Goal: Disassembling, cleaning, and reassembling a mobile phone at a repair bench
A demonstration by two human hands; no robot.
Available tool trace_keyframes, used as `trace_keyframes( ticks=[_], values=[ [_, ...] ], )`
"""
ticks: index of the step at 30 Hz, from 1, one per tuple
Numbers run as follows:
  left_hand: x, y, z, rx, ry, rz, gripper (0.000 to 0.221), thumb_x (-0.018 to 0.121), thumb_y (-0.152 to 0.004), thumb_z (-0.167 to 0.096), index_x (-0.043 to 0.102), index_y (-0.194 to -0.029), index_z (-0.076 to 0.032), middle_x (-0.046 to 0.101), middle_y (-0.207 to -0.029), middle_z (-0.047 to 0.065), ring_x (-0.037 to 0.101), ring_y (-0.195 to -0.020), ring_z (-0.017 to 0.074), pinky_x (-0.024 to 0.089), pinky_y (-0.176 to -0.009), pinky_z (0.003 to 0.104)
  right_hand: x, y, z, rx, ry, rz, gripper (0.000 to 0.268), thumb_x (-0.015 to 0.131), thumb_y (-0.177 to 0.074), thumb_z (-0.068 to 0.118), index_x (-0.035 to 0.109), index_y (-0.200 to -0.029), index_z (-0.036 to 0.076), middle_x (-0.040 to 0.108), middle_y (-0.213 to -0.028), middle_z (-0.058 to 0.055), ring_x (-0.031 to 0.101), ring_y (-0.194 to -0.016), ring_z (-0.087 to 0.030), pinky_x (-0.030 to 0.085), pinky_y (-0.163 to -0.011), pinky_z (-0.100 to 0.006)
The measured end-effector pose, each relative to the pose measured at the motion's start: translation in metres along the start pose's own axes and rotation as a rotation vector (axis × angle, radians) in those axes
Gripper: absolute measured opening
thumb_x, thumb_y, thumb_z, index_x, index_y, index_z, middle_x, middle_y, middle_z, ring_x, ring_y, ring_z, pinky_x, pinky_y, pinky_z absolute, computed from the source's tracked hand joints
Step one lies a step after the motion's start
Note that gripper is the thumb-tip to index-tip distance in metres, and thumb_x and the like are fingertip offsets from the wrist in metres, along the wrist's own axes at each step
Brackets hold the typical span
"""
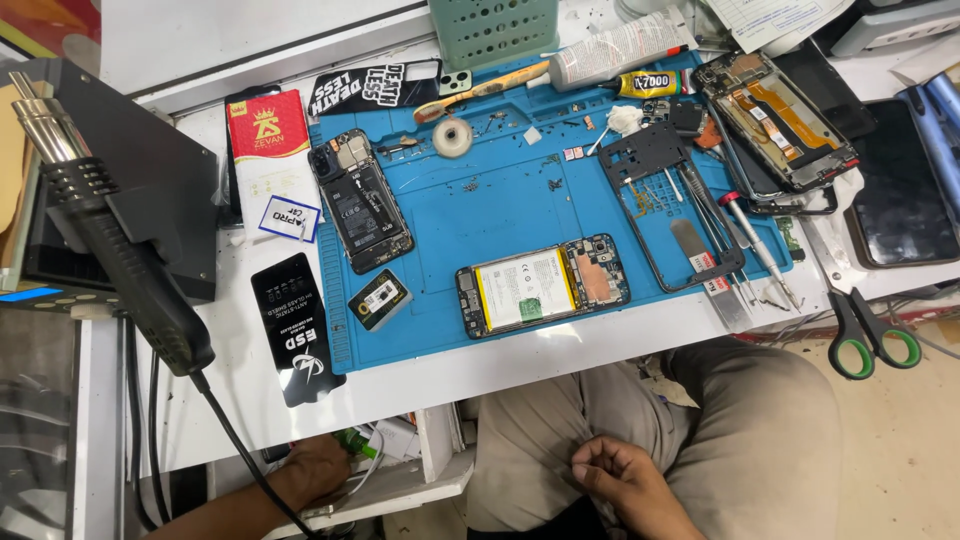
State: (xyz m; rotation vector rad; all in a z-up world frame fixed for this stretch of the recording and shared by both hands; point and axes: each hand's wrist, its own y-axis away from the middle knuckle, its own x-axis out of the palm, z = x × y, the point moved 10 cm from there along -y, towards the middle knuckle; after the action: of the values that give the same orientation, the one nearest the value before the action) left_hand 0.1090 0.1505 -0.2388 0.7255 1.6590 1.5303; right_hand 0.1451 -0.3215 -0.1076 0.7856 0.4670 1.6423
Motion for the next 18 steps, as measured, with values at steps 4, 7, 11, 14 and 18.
trace_keyframes(
  ticks=[4,7,11,14,18],
  values=[
    [-0.001,-0.001,0.0,0.005,-0.007,-0.021,0.029,0.046,-0.103,-0.007,0.073,-0.115,-0.004,0.071,-0.114,0.017,0.068,-0.098,0.0424,0.057,-0.057,0.066,0.001,0.002,0.003,-0.005,-0.004,0.013,0.005,0.079,-0.091,-0.002,0.077,-0.095,-0.004,0.061,-0.07,-0.007,0.046,-0.055,-0.013,0.033,-0.049,-0.026],
    [0.003,0.0,0.004,-0.048,0.069,0.022,0.032,0.044,-0.104,-0.009,0.07,-0.122,-0.003,0.068,-0.122,0.02,0.065,-0.106,0.046,0.055,-0.059,0.071,0.001,0.003,0.004,-0.002,-0.009,0.015,0.005,0.079,-0.092,-0.002,0.076,-0.094,-0.004,0.056,-0.065,-0.006,0.043,-0.051,-0.012,0.031,-0.046,-0.027],
    [0.005,0.004,0.004,-0.021,0.041,-0.045,0.031,0.048,-0.106,-0.018,0.072,-0.109,0.001,0.071,-0.103,0.023,0.068,-0.086,0.0458,0.054,-0.047,0.07,0.001,0.006,0.005,0.014,0.006,0.003,0.005,0.078,-0.093,0.0,0.075,-0.095,-0.002,0.056,-0.064,-0.006,0.042,-0.049,-0.013,0.03,-0.045,-0.027],
    [-0.019,0.042,0.021,-0.128,0.424,-0.183,0.036,0.03,-0.107,-0.015,0.051,-0.135,-0.01,0.063,-0.119,0.02,0.063,-0.104,0.044,0.055,-0.07,0.065,0.002,0.004,0.005,-0.033,-0.039,0.042,0.005,0.077,-0.092,0.0,0.074,-0.093,-0.003,0.06,-0.066,-0.007,0.044,-0.049,-0.012,0.032,-0.043,-0.027],
    [-0.027,0.064,0.015,0.016,0.286,-0.5,0.024,0.043,-0.1,-0.007,0.05,-0.123,-0.004,0.065,-0.091,0.018,0.064,-0.064,0.0373,0.049,-0.044,0.056,0.007,0.003,0.013,-0.058,0.024,0.074,0.008,0.078,-0.09,0.003,0.073,-0.094,-0.003,0.065,-0.069,-0.01,0.051,-0.053,-0.014,0.039,-0.047,-0.028]
  ],
)
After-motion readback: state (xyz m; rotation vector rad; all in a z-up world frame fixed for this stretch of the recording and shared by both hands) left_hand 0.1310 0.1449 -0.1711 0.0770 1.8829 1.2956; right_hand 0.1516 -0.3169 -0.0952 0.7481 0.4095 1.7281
